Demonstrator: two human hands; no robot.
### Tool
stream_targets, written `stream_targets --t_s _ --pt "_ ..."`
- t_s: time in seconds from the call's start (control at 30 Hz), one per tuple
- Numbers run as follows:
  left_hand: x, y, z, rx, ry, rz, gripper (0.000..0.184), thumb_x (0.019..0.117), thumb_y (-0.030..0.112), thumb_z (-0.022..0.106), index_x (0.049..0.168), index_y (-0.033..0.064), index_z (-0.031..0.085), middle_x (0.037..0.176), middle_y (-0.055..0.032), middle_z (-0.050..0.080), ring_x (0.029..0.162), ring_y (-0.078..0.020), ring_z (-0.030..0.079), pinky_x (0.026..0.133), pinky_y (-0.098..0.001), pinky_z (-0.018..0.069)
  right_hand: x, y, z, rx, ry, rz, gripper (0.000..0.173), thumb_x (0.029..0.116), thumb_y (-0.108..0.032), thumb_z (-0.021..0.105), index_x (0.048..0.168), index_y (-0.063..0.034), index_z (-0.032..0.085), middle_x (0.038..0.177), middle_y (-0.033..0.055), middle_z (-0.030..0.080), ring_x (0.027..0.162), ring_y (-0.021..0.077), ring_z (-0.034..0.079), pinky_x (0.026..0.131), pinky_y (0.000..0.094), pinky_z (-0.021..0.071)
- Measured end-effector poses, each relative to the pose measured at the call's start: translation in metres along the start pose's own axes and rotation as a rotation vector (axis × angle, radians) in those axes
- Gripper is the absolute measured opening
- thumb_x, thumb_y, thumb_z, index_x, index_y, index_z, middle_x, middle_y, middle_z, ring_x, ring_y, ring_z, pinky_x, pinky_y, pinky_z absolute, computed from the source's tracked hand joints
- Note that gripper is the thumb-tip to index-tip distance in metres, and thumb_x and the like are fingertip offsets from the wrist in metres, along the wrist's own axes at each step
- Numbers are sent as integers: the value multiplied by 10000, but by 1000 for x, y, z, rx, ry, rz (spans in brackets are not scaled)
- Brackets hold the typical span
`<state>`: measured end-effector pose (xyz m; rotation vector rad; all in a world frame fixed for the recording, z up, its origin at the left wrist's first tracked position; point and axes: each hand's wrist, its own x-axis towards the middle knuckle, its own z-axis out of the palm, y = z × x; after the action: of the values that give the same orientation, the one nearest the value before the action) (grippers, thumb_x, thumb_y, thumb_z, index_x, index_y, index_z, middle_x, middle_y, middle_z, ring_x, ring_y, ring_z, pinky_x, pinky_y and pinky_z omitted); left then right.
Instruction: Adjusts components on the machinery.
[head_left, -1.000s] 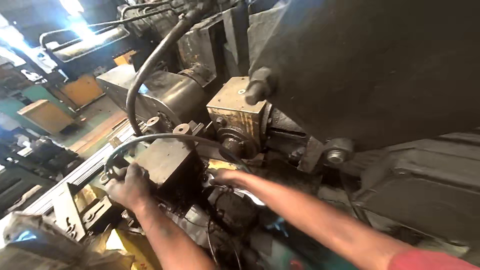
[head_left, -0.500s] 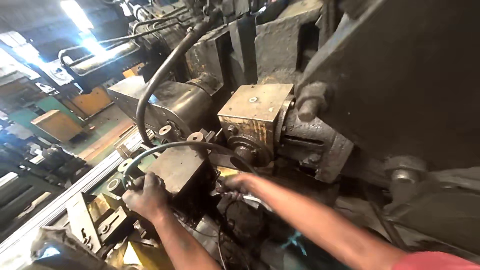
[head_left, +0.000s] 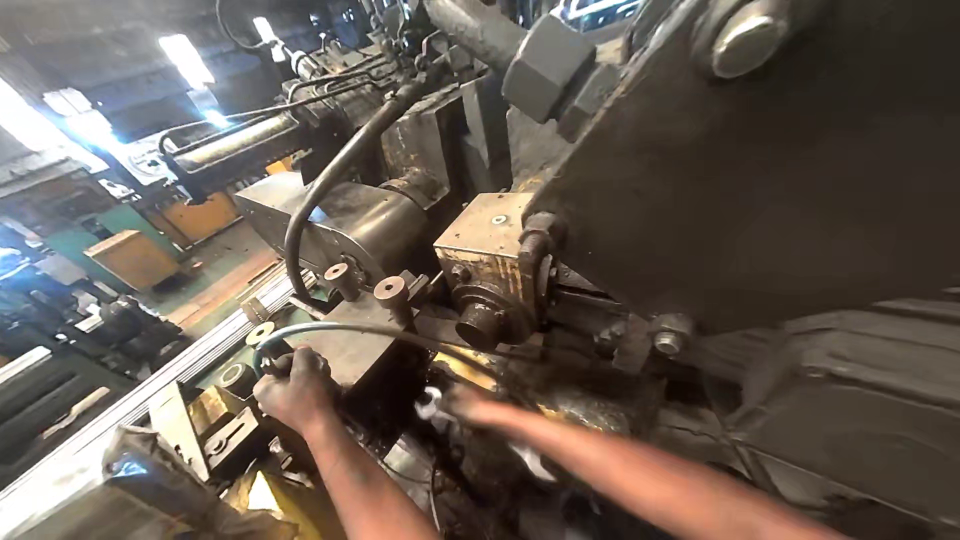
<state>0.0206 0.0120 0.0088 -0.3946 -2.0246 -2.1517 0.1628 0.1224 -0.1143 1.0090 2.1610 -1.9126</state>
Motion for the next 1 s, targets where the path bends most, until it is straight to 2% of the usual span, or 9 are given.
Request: stream_targets --t_s 0.13,0.33,0.4,0.5,0.57,0.67,0.83,0.93,1.0 --pt "0 0 0 -23 3 -3 133 963 38 611 845 69 559 614 59 526 491 -28 537 518 -231 512 30 -18 -30 74 25 167 253 1084 -303 482 1027 -66 547 649 8 498 441 88 427 414 241 379" --pt "3 -2 1 -18 -13 38 223 959 38 617 752 102 562 558 77 520 457 -21 523 480 -219 488 28 -30 -39 9 -107 154 269 1071 -348 514 1021 -86 552 633 -7 469 420 66 381 392 223 348" --pt "2 -1 1 -6 -19 34 235 960 45 619 740 105 565 557 75 521 454 -26 515 476 -222 477 32 -35 -40 11 -150 143 224 1064 -320 536 1080 -96 547 639 -1 467 420 69 376 385 226 342" --pt "1 -2 -1 42 -29 13 230 968 69 628 744 93 582 569 59 535 466 -43 526 482 -235 480 32 -31 -46 5 -217 90 234 1080 -293 510 1243 -128 478 678 -4 468 437 56 383 389 211 350" --pt "5 -4 -1 46 -21 32 228 960 53 631 739 79 583 568 52 540 468 -46 534 485 -237 488 37 -28 -48 -1 -214 97 220 1073 -326 519 1176 -132 516 679 -18 486 442 50 400 398 209 363" --pt "4 -4 2 -5 -16 43 254 958 19 613 717 77 559 537 52 517 438 -39 513 452 -219 469 44 -35 -51 24 -273 159 149 1039 -285 542 1065 -140 563 673 -21 510 432 39 389 390 196 343" --pt "-1 2 4 -51 -36 52 328 935 -38 580 654 113 502 486 72 472 394 -21 466 407 -190 425 31 -69 -57 -134 -272 197 126 1016 -231 573 940 -130 574 614 -40 456 434 36 374 408 191 339" --pt "0 -1 4 -84 -24 57 277 939 -48 564 709 94 501 520 70 478 420 -15 485 434 -188 457 35 -41 -41 -132 -210 122 282 1062 -358 539 1105 -82 579 743 -7 506 526 79 430 495 263 411" --pt "0 -1 5 -102 -2 56 242 936 -59 563 750 82 504 536 69 494 427 -7 504 435 -178 473 20 -19 -9 47 -108 80 375 1093 -400 464 1137 -45 579 750 15 543 521 95 461 497 279 423"
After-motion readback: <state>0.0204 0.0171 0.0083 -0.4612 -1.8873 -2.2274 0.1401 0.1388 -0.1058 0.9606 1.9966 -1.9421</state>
